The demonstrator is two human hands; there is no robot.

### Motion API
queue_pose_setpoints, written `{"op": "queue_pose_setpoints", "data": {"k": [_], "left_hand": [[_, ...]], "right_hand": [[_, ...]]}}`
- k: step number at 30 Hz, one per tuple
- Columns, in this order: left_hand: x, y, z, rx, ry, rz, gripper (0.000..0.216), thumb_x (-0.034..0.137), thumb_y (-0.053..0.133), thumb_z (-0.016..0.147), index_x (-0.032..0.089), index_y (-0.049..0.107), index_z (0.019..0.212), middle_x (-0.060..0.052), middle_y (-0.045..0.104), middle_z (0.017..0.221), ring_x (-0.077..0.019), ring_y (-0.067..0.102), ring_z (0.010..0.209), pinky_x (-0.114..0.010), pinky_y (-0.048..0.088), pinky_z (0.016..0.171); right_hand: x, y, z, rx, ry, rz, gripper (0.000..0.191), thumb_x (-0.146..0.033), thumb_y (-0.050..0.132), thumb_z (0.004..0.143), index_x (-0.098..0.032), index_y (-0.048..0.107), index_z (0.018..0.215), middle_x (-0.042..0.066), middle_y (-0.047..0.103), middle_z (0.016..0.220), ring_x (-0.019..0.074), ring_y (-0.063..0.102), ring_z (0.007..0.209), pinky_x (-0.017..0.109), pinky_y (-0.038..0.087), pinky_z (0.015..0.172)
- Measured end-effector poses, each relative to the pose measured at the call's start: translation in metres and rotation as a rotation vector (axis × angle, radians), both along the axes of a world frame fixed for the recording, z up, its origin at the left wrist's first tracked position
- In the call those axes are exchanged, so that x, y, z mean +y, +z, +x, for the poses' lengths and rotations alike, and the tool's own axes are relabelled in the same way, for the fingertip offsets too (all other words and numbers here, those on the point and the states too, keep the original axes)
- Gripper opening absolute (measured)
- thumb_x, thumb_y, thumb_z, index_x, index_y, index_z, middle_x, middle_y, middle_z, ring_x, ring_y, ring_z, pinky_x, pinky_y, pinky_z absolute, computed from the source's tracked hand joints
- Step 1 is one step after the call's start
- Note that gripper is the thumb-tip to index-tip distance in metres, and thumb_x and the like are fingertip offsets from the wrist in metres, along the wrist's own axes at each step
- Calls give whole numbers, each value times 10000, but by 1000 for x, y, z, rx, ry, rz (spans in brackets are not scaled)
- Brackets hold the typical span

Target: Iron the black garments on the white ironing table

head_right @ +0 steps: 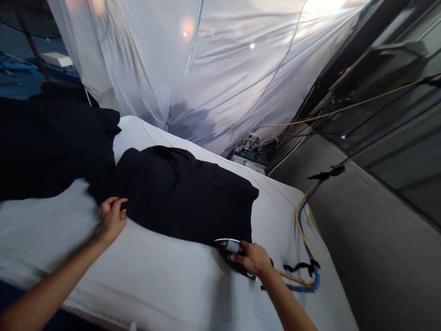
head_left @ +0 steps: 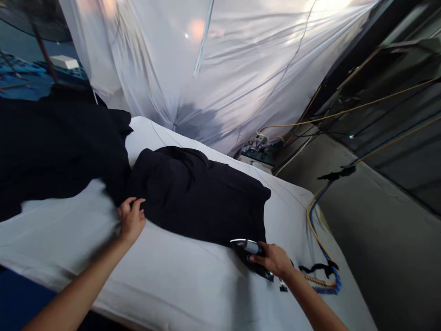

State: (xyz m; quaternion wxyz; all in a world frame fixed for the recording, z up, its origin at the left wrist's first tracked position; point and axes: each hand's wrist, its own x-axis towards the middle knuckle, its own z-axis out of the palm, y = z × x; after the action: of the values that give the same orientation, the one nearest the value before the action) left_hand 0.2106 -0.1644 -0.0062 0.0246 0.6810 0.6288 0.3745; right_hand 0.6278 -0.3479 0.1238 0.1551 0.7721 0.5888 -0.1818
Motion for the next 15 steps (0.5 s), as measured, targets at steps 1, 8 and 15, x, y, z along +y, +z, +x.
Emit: {"op": "queue_pose_setpoints", "data": {"k": [1,8,15], "left_hand": [[2,-1,-6,-37,55,-18,301,130,436,729,155,524,1016,-121,399,1132,-260,380,1109,-439,333,949],[31,5,-28,-257,234,-218,589,239,576,634,138,378,1179,-107,498,1076,-241,471,1042,-392,374,922],[41,37,-48,-181,136,-578,210,342,535,667,208,518,828,-27,595,736,-220,592,729,-296,448,623]], "right_hand": [[2,0,-9,15,30,-8,471,-628,484,689,-248,601,942,51,660,809,233,602,774,255,304,567],[36,-3,-76,75,88,-8,500,-668,449,693,-233,605,886,54,654,810,221,603,770,248,318,570],[59,-1,-109,52,145,15,508,-676,428,702,-235,591,893,55,652,804,233,605,766,254,326,568]]}}
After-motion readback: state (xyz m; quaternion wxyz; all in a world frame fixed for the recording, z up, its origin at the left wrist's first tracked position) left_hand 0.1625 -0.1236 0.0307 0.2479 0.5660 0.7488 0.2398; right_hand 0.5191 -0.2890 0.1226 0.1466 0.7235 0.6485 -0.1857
